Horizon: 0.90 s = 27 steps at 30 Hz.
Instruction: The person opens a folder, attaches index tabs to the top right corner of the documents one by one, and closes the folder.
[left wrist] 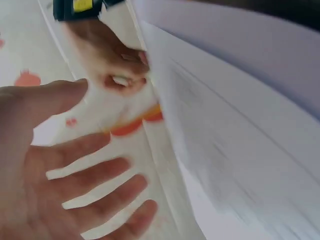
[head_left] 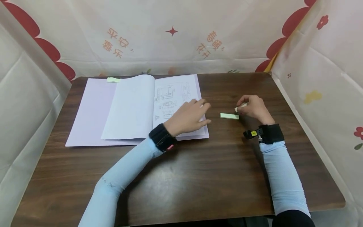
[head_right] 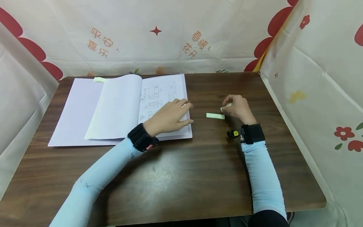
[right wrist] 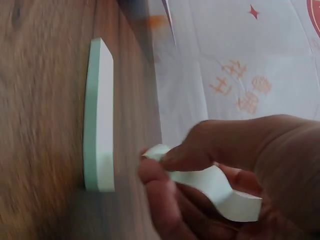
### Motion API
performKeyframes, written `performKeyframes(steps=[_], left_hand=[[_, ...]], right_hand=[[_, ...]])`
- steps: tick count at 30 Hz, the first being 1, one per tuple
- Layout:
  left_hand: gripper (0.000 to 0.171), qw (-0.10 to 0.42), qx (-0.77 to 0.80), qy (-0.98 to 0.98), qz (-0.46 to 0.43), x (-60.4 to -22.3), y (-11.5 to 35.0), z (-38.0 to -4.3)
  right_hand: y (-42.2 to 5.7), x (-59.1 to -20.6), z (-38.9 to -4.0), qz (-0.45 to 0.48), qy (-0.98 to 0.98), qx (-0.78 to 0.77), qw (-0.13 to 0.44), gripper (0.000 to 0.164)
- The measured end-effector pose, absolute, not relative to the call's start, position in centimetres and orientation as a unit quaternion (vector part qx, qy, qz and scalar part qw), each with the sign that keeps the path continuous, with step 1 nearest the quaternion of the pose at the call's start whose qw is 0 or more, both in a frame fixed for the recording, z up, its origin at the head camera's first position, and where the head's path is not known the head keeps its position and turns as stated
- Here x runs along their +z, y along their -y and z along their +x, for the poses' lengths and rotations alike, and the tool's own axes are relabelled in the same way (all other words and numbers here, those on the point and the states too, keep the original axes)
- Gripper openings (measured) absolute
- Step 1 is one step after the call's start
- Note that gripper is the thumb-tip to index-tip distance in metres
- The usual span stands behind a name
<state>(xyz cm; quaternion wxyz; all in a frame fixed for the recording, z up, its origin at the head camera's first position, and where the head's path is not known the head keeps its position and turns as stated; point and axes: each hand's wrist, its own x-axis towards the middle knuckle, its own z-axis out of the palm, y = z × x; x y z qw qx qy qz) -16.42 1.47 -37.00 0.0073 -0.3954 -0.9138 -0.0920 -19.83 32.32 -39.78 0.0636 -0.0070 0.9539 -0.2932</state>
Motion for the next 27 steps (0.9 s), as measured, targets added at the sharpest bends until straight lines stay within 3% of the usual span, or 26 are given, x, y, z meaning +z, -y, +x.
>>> performKeyframes(steps=[5,10,17,27], left_hand=[[0.042,-0.020,-0.090,0.938,-0.334,-38.5,2.8,-16.1],[0.049,-0.053,-0.075,0.944,-0.316,-39.9,4.6,-15.9],[0.055,-0.094,-0.074,0.942,-0.313,-41.3,5.0,-16.0],[0.057,-0.105,-0.068,0.941,-0.314,-41.7,4.8,-16.0]], right_hand=[[-30.0,-39.9,-19.9,-0.048,-0.953,-0.300,0.025,0.019],[-26.7,-40.1,-21.6,-0.071,-0.943,-0.325,0.017,0.015],[-21.7,-40.7,-28.0,-0.039,-0.908,-0.410,0.075,0.018],[-17.6,-41.9,-35.6,0.059,-0.871,-0.481,0.084,0.020]])
